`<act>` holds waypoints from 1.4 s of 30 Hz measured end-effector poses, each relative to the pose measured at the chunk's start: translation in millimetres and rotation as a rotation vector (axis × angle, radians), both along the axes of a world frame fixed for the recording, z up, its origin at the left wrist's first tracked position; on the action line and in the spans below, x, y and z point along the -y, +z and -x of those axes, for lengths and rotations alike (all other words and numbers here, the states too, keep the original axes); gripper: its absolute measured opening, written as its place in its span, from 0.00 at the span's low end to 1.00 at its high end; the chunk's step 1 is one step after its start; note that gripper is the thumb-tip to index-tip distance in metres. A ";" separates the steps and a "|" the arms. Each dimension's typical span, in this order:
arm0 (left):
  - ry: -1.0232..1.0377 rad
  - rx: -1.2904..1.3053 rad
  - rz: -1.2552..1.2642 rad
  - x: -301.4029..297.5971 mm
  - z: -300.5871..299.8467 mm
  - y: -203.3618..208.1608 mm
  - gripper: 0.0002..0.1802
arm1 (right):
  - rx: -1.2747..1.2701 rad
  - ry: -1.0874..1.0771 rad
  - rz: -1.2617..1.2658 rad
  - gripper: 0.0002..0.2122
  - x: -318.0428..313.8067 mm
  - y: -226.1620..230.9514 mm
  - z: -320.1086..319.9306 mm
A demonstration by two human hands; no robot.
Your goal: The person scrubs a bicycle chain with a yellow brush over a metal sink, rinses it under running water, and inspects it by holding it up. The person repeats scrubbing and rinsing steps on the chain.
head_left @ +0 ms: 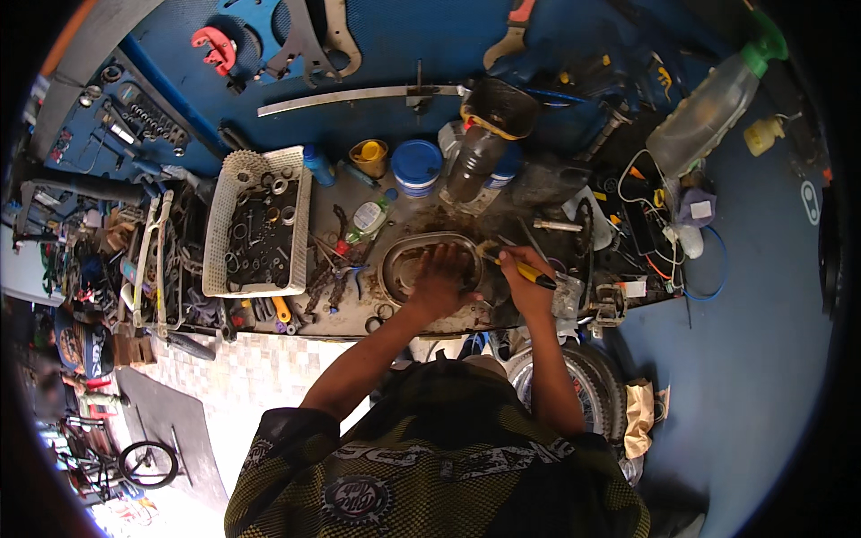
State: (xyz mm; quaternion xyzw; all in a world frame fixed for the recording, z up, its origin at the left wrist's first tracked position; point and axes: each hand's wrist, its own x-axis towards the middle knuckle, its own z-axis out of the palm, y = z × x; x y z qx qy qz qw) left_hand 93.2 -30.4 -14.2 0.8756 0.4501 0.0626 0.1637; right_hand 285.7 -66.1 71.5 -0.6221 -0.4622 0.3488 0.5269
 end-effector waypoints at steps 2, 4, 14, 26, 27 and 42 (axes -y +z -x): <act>-0.032 -0.019 0.027 6.1 -1.6 4.4 0.54 | -0.001 0.012 0.022 0.11 3.6 -4.6 -0.2; -0.073 -0.032 0.035 13.0 1.4 9.0 0.52 | 0.002 0.014 0.065 0.11 6.4 -10.2 0.8; -0.083 0.037 -0.127 36.8 59.5 14.7 0.32 | 0.244 0.179 0.069 0.12 9.7 -33.3 11.0; 0.250 0.436 -0.167 22.9 107.6 30.6 0.07 | -0.031 0.002 0.168 0.11 12.9 -45.4 -14.8; 0.274 0.465 -0.183 24.1 106.8 31.5 0.07 | -0.037 0.005 0.182 0.10 16.3 -47.2 -22.1; 0.276 0.501 -0.101 33.0 100.0 35.0 0.14 | 0.721 -0.294 -0.228 0.11 -42.5 41.6 -112.3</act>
